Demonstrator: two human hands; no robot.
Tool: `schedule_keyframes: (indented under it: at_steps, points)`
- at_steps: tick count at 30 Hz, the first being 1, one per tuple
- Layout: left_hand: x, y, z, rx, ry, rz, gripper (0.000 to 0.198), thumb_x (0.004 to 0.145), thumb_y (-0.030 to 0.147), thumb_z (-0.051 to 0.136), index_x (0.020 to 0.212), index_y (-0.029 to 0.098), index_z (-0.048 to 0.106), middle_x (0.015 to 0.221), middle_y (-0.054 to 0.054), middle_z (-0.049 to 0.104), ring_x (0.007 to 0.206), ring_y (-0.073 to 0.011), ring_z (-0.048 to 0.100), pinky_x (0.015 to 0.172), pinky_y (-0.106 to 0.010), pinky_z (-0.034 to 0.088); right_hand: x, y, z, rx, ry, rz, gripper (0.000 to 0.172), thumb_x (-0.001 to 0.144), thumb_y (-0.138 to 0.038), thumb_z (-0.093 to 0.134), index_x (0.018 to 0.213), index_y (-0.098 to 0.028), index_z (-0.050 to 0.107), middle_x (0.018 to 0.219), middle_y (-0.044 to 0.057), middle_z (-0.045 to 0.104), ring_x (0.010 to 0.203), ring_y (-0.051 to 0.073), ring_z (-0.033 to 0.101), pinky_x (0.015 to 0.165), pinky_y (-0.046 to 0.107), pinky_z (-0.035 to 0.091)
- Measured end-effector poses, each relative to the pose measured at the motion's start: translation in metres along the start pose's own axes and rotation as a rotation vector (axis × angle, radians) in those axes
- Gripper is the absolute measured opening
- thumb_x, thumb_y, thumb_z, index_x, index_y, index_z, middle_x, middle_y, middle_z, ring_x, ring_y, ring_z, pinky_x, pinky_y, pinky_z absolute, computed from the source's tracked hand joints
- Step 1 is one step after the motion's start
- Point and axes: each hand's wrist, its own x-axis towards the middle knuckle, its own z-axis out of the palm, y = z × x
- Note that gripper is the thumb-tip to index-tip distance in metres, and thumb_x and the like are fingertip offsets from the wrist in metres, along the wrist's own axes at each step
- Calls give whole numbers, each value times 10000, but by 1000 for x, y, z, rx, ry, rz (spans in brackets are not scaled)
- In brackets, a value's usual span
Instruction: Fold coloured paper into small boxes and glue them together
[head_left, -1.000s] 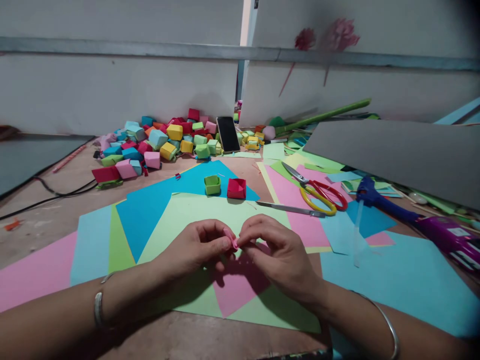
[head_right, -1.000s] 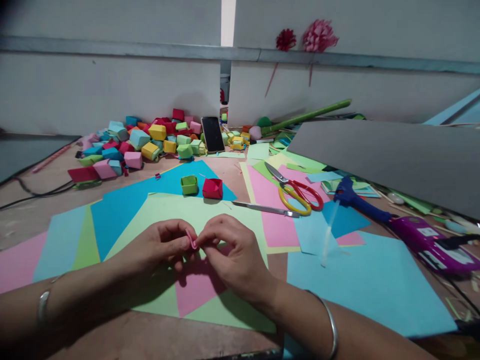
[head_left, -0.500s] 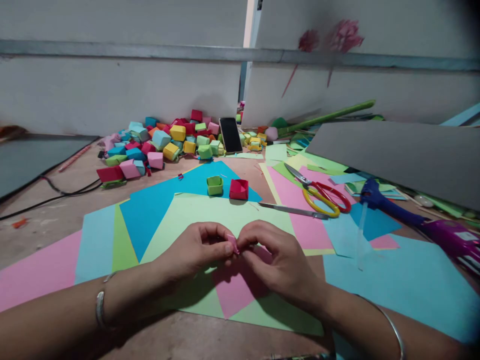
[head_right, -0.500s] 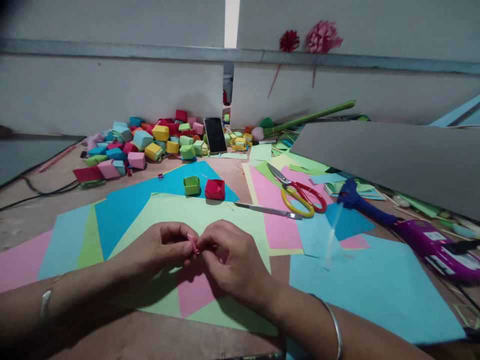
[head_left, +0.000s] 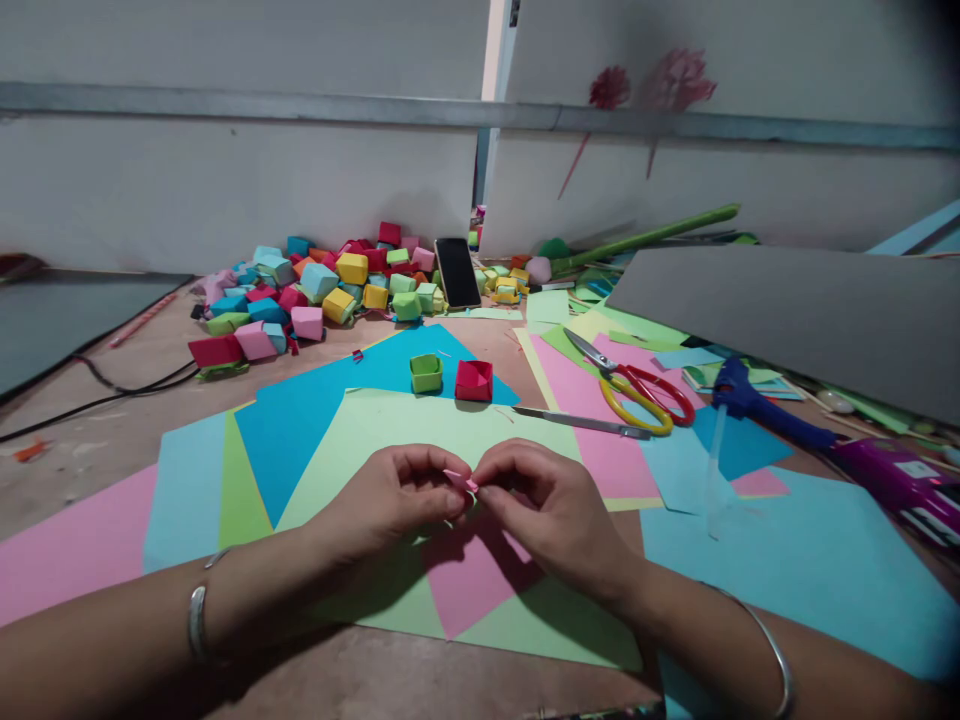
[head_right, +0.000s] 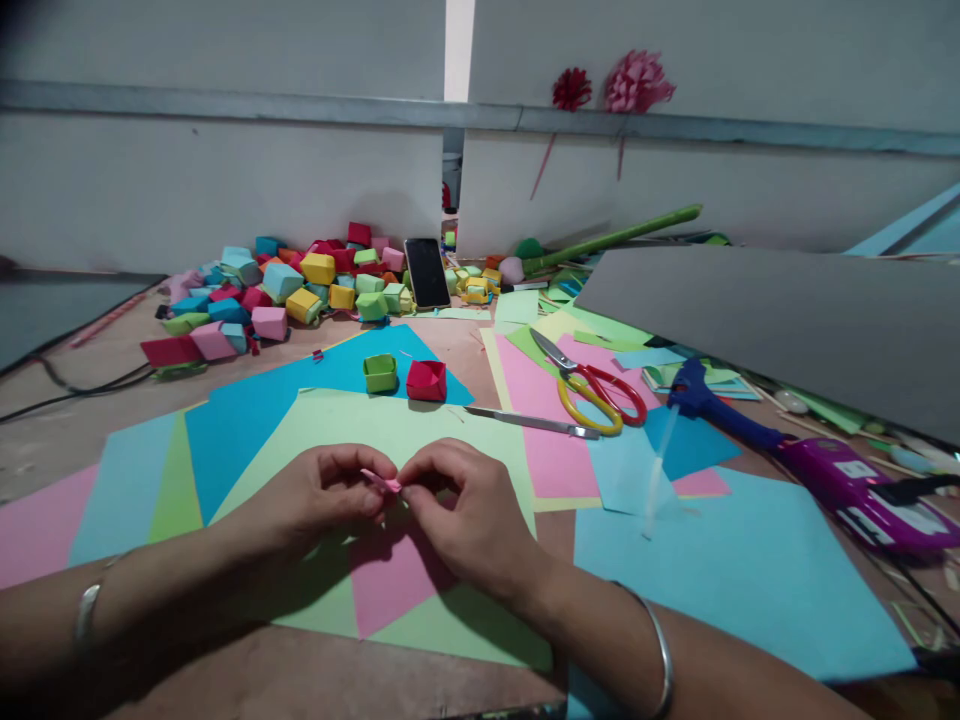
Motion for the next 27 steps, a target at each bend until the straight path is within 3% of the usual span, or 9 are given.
schedule_keyframes:
  at_steps: [5,10,16,21,27]
  points:
    - [1,6,1,127,57,18,224,717,296,816,803,134,689,606,-2,610,548,-114,570,516,-237,460,0,-3,1,138,-62,170,67,787,-188,621,818,-153,669,840,55,669,779,178,627,702,317,505]
    - [1,11,2,332,69,69,243,736,330,794,805,125,685,655,-17,643,563,-104,565,528,-228,441,2,-7,-1,297,-106,335,165,794,-315,657,805,-151,645,730,15,624,671,134,571,610,265,455]
    - [0,11,4,315,26,101,223,740,275,779,851,140,640,700,-9,666,630,-133,626,591,-255,475,4,0,0,479,-100,493,251,829,-389,665,756,-151,631,649,-13,586,590,85,504,558,227,389]
    - [-1,9,4,372,5,133,190,760,242,753,803,142,597,727,-28,678,681,-161,653,625,-279,492,3,2,2,623,-151,537,266,802,-397,717,797,-146,628,681,3,620,591,93,547,553,230,426]
    - [-5,8,4,563,73,266,131,776,233,706,766,152,603,716,-24,663,657,-167,646,636,-309,524,5,2,0,548,-151,531,323,751,-430,755,786,-145,608,668,-15,594,588,87,544,553,224,414]
